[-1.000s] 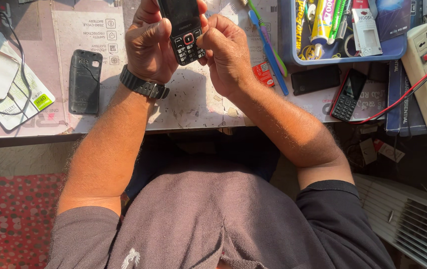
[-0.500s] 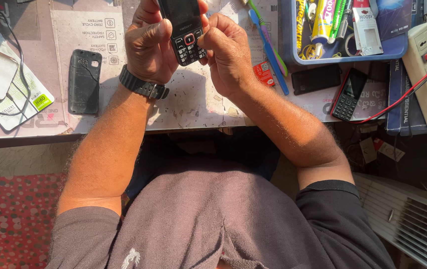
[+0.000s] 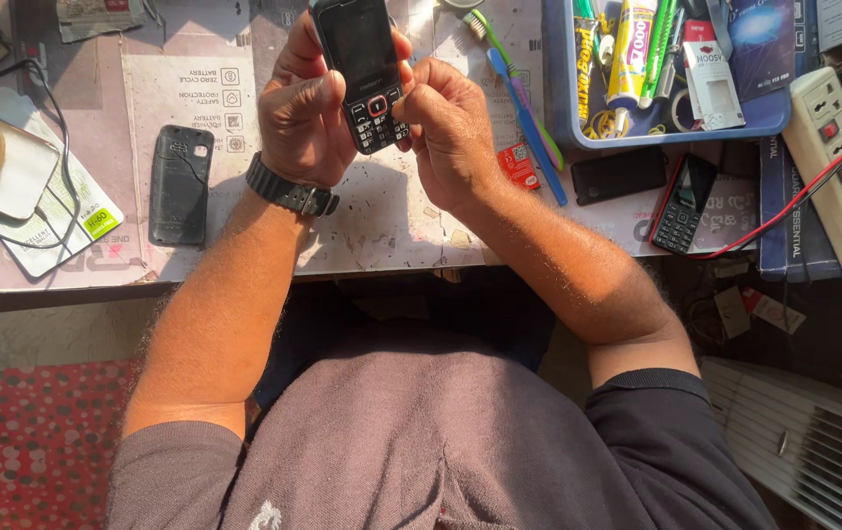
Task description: The person repeatedly opens and closes the back cover of a red mobile phone, removes and reinserts the battery, and presses the keypad. The person also handles a small white object and a pair of scissors.
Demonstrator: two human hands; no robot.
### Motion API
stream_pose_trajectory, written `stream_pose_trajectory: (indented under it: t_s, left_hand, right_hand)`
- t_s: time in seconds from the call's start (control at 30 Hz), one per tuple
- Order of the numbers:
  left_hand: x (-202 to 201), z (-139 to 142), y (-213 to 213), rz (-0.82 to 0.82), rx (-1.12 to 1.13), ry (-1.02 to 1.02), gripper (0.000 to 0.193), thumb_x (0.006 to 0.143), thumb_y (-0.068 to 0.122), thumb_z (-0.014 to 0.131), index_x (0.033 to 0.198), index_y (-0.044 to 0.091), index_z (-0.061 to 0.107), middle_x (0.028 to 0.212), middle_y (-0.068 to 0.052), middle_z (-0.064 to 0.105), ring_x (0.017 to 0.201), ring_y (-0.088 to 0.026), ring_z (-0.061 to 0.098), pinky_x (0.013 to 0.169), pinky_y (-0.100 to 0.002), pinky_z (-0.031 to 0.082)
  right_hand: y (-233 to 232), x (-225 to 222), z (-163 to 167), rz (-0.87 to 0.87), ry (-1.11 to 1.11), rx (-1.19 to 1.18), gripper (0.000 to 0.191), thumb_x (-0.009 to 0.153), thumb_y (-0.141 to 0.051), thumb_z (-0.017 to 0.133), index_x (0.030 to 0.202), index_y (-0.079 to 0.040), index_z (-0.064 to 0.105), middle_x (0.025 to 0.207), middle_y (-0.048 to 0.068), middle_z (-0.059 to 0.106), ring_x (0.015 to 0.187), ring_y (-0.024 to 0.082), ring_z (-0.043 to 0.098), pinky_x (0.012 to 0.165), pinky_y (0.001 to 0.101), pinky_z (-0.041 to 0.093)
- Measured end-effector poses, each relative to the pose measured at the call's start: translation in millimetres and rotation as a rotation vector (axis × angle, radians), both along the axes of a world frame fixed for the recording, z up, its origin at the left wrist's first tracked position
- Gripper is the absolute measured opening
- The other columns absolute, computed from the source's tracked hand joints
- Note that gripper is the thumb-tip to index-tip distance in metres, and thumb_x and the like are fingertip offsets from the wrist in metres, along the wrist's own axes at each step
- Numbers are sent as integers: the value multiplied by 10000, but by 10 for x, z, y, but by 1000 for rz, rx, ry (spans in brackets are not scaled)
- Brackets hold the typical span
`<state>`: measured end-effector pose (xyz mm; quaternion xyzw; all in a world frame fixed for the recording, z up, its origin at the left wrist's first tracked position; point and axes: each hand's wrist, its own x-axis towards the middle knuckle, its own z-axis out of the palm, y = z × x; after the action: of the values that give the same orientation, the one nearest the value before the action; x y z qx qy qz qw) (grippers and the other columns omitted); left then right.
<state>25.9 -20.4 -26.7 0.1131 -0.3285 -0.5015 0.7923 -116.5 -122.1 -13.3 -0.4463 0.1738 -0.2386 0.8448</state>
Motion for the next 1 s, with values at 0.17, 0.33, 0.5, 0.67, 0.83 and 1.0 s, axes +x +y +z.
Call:
stream_pose_trajectory:
  t_s: [0.17, 0.33, 0.5, 0.67, 0.83, 1.0]
  left_hand:
    - [6, -37, 13, 16, 12, -26, 310, 988, 168, 797, 1265, 127, 664, 1278, -205, 692, 1123, -257, 742, 969, -402, 636]
    - [15, -66, 14, 21, 13, -31, 279, 997, 174, 797, 1235, 123, 661, 1277, -206, 696, 1127, -256, 740, 968, -396, 632]
    - [24, -72, 10, 22, -3, -55, 256, 1004, 178, 791, 1221, 125, 665, 1274, -198, 699, 1133, -251, 738, 981, -389, 631]
    - [26, -76, -6, 11, -21, -56, 249, 1005, 185, 791, 1215, 134, 667, 1279, -191, 699, 1148, -242, 733, 988, -382, 630]
    - [21, -79, -5, 6, -24, -50, 247, 1009, 188, 788, 1213, 136, 661, 1275, -189, 699, 1151, -244, 733, 986, -384, 630]
    - [26, -79, -5, -3, -23, -46, 247, 1010, 182, 790, 1214, 138, 656, 1273, -190, 699, 1152, -247, 732, 992, -388, 629]
  right_hand:
    - [-7, -7, -21, 9, 7, -12, 85, 867, -20, 625, 823, -87, 593, 787, 9, 617, 651, 78, 519, 577, 261, 441]
    - [-13, -12, -35, 13, 17, -34, 102, 871, -27, 635, 817, -100, 590, 790, 6, 621, 659, 72, 519, 587, 264, 441]
    - [-7, -18, -21, 10, 24, -26, 112, 868, -33, 642, 807, -106, 583, 787, 0, 620, 654, 71, 520, 580, 264, 438]
    - [-8, -18, -6, 13, 31, -29, 96, 866, -36, 638, 815, -103, 592, 785, -3, 619, 653, 70, 518, 583, 262, 440]
    - [-7, -18, -4, 12, 25, -40, 111, 865, -40, 643, 808, -111, 580, 780, -4, 614, 653, 71, 518, 583, 263, 439]
    - [-9, -26, 1, 12, 38, -55, 120, 862, -49, 653, 811, -122, 573, 758, -17, 581, 653, 69, 513, 589, 260, 440]
